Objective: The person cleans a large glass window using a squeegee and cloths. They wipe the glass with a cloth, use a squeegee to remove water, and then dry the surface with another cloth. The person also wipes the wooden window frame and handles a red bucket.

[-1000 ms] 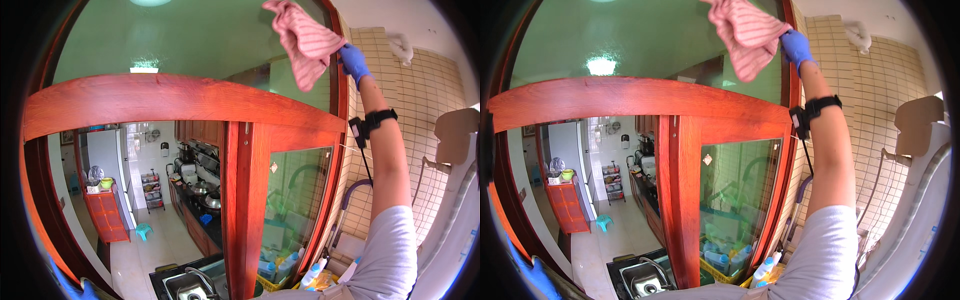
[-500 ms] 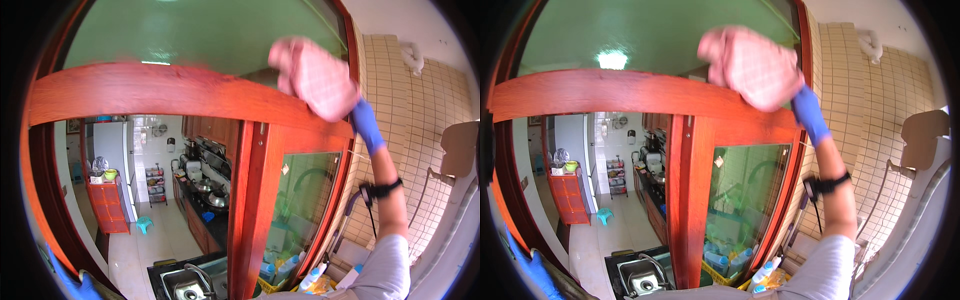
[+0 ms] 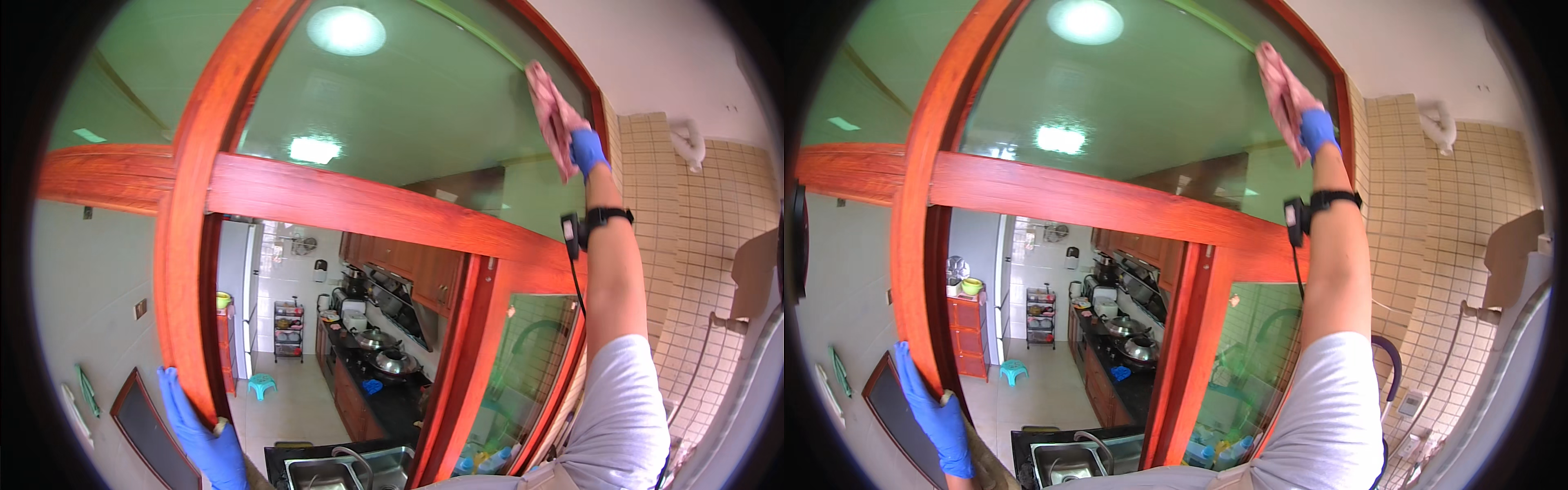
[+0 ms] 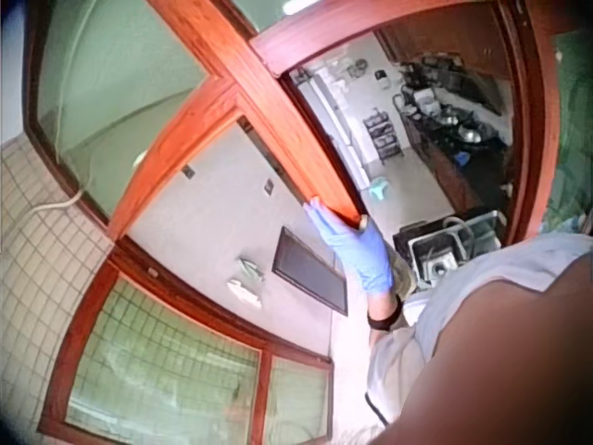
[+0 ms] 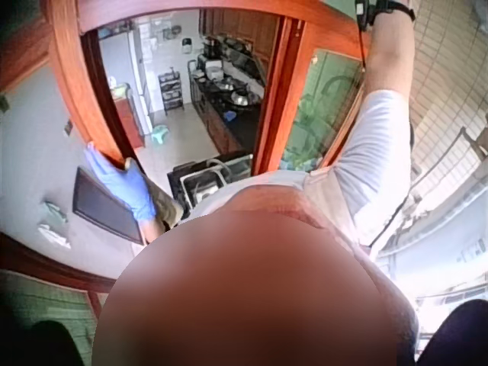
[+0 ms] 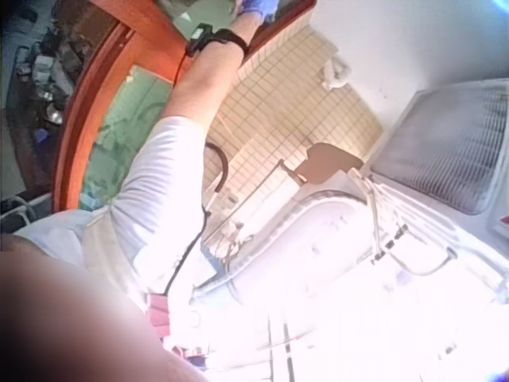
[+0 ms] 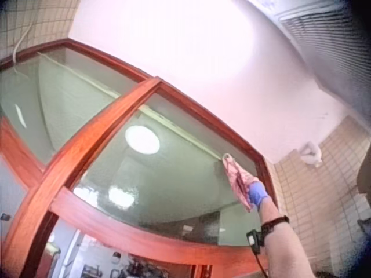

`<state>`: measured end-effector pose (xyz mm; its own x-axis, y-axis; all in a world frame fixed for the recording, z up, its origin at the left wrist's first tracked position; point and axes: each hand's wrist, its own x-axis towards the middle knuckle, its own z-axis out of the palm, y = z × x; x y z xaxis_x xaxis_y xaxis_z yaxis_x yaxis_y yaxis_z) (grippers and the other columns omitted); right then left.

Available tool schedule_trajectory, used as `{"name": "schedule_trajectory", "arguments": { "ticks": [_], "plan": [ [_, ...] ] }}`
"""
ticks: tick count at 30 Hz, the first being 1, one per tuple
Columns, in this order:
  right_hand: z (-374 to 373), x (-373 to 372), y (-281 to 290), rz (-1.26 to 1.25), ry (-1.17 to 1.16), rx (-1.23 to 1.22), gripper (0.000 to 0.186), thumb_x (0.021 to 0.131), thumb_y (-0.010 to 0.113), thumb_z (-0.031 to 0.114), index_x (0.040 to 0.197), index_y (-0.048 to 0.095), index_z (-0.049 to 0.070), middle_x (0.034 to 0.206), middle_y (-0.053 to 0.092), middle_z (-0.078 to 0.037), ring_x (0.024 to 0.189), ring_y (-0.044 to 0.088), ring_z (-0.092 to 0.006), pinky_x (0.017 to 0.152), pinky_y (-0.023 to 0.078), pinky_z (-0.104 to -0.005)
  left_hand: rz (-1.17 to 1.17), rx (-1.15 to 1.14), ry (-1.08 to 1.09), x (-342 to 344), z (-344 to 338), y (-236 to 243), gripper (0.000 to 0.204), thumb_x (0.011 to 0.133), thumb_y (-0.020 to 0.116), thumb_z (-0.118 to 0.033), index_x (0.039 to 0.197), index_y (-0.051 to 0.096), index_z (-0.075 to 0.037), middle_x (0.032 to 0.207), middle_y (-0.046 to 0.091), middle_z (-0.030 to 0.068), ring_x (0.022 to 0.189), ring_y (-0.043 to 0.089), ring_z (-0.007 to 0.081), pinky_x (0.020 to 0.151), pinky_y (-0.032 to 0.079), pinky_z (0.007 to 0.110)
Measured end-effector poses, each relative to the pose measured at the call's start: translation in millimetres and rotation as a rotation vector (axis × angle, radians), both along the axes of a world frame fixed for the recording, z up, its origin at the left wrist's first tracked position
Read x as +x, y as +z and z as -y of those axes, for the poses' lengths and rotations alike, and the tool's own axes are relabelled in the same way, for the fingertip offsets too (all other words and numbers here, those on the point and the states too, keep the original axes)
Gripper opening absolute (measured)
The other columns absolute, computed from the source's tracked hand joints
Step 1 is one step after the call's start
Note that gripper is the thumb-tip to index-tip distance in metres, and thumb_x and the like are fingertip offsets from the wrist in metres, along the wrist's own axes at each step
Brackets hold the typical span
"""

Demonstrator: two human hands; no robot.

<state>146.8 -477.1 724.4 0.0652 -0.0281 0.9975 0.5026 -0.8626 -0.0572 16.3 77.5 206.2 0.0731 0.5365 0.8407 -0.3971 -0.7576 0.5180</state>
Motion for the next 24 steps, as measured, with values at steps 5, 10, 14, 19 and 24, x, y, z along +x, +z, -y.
{"name": "schedule_trajectory", "arguments": {
  "ticks": [5,10,14,19,24],
  "plan": [
    [-139.7,-53.4,44.1,0.238,-0.654,-0.517,0.032,0.077,0.054,0.014,0.106,0.059,0.002,0.100,0.063,-0.020,0.083,0.061,-0.0354,0.065,0.050,-0.0401,-0.008,-0.028,-0.134,17.2,8.0,-1.6,0.088,0.053,0.041,0.018,0.139,0.036,0.000,0.144,0.035,0.0182,0.138,0.027,0.0318,0.114,0.017,0.038],
    [-255.9,-96.6,-120.9,-0.129,0.120,-0.064,0.048,0.096,0.043,0.037,0.131,0.046,0.005,0.112,0.060,-0.026,0.087,0.064,-0.0348,0.078,0.052,-0.0375,0.005,0.032,-0.051,-0.1,-11.2,-2.2,0.089,0.052,0.043,0.017,0.139,0.036,-0.001,0.145,0.034,0.0198,0.137,0.029,0.0351,0.112,0.020,0.039],
    [-188.7,-127.8,-208.3,-0.379,0.065,-0.129,0.049,0.094,0.054,0.027,0.134,0.044,0.001,0.123,0.058,-0.018,0.113,0.053,-0.0152,0.096,0.041,-0.0263,-0.035,0.015,-0.051,-1.4,-5.7,0.5,0.090,0.053,0.045,0.016,0.141,0.033,-0.001,0.146,0.031,0.0204,0.135,0.030,0.0367,0.111,0.022,0.040],
    [-50.2,-103.2,-209.2,-0.154,0.051,0.058,0.046,0.092,0.057,0.024,0.133,0.049,0.005,0.086,0.061,-0.003,0.072,0.052,-0.0085,0.068,0.046,-0.0249,-0.083,0.076,-0.079,5.9,-6.4,-5.2,0.090,0.057,0.060,0.009,0.141,0.029,0.003,0.147,0.023,0.0268,0.127,0.035,0.0442,0.105,0.029,0.044],
    [-104.9,-80.0,-111.8,-0.242,0.131,0.303,0.039,0.090,0.053,0.037,0.122,0.060,0.014,0.061,0.049,-0.004,0.058,0.052,-0.0136,0.053,0.044,-0.0283,-0.222,0.076,-0.039,-7.5,-12.0,1.5,0.095,0.057,0.064,0.004,0.143,0.022,0.002,0.147,0.021,0.0269,0.128,0.033,0.0446,0.105,0.027,0.047]
  ]
}}
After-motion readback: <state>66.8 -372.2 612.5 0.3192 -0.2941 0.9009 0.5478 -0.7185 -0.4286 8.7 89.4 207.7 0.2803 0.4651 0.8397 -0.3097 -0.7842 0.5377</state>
